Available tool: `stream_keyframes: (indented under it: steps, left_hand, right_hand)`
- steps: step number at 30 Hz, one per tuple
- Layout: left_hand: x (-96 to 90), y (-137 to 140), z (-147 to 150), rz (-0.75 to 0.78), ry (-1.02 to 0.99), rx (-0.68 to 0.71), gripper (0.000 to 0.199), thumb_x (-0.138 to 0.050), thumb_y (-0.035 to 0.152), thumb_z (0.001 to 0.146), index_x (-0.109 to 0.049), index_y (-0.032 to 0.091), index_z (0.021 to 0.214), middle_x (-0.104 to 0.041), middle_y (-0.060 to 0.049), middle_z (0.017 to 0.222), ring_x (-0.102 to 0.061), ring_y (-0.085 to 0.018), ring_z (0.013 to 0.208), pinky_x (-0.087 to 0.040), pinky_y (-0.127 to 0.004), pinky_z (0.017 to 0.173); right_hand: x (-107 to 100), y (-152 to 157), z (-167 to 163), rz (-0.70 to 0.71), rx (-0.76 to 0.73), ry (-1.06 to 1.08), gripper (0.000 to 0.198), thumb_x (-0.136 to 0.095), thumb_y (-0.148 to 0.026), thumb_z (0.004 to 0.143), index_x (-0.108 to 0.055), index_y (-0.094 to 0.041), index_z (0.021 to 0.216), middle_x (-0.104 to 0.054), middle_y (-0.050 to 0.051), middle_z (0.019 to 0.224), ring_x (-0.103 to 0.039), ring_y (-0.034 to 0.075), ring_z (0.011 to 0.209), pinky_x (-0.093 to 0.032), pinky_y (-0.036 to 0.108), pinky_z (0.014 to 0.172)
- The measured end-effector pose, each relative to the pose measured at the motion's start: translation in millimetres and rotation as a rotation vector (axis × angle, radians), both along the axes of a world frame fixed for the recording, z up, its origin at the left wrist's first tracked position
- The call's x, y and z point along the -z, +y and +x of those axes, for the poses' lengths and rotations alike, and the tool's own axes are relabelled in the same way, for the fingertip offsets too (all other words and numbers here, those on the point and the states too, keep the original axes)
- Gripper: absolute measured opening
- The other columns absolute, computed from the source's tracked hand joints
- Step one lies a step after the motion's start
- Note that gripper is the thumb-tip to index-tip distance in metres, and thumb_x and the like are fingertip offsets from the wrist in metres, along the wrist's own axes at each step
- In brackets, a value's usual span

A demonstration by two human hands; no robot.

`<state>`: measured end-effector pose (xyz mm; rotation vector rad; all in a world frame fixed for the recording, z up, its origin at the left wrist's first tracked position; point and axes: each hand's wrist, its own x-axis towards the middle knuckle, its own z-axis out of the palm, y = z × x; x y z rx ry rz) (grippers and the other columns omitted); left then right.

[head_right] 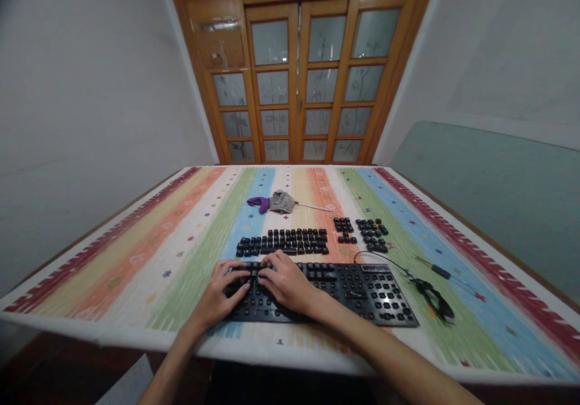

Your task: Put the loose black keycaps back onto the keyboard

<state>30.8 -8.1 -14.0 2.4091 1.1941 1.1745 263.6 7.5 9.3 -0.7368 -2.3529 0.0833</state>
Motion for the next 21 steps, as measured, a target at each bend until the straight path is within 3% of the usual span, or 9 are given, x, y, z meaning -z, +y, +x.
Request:
stream_keyframes:
  steps: [9, 21]
  left_hand:
    - [-0.6, -2.1, 5.6, 0.02, 0.036, 0.01, 0.012, -0.066, 0.018, 0.086, -0.07, 0.023, 0.096, -0.066, -0.007, 0.112, -0.055, -0.026, 0.111, -0.046, -0.047, 0.096]
    - [-2.2, 0.7, 11.8, 0.046, 0.041, 0.033, 0.012, -0.065, 0.018, 0.088, -0.07, 0.024, 0.097, -0.065, -0.006, 0.113, -0.054, -0.026, 0.111, -0.044, -0.047, 0.097]
  right_hand:
    - [13.5, -2.7, -9.6, 0.067, 0.04, -0.054, 0.011, -0.057, -0.018, 0.095, -0.067, -0.016, 0.098, -0.062, 0.012, 0.104, -0.054, 0.025, 0.097, -0.052, 0.041, 0.084]
    - [16.2, -4.6, -15.4, 0.021, 0.052, -0.018, 0.012, -0.053, -0.016, 0.096, -0.066, -0.014, 0.096, -0.064, 0.012, 0.099, -0.053, 0.024, 0.093, -0.053, 0.041, 0.082]
